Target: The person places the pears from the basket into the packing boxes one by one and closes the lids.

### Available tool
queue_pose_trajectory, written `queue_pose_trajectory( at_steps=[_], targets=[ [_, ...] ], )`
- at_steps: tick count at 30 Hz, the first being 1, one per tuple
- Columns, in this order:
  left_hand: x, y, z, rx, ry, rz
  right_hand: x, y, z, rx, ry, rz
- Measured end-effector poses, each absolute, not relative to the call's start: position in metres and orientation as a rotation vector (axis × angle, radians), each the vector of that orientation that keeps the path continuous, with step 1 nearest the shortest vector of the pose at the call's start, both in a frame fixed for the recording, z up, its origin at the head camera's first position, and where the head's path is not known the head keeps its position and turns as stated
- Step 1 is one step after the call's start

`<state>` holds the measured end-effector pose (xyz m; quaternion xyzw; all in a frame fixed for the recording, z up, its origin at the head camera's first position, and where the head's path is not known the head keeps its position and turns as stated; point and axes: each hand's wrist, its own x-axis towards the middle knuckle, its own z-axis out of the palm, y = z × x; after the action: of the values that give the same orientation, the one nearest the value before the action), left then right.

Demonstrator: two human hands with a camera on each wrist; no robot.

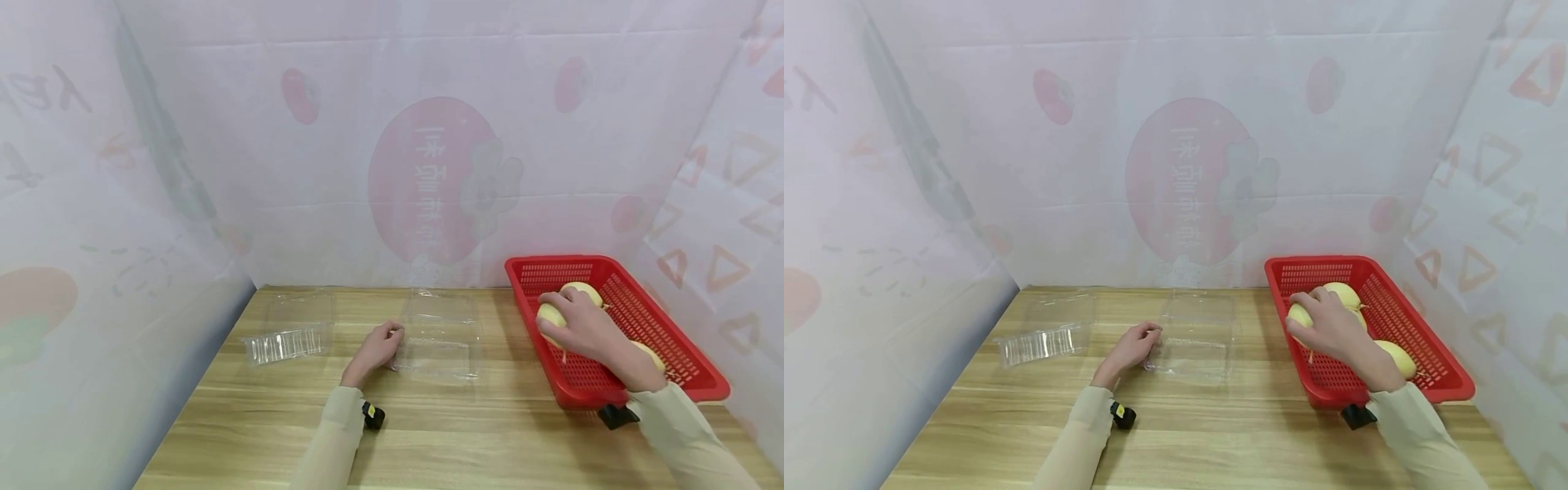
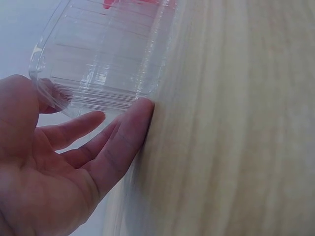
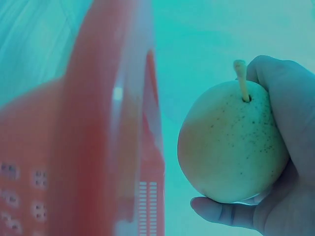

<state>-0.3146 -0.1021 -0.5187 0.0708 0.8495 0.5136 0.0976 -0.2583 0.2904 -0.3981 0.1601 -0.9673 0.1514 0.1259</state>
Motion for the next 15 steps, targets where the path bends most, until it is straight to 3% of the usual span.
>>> queue_pose_trajectory(
  at_steps=[15],
  targets=[
    [-0.312, -0.102, -0.519, 0.209, 2.523, 1.528, -0.262, 0.254, -0.396, 0.558, -2.734, 0.51]
  ],
)
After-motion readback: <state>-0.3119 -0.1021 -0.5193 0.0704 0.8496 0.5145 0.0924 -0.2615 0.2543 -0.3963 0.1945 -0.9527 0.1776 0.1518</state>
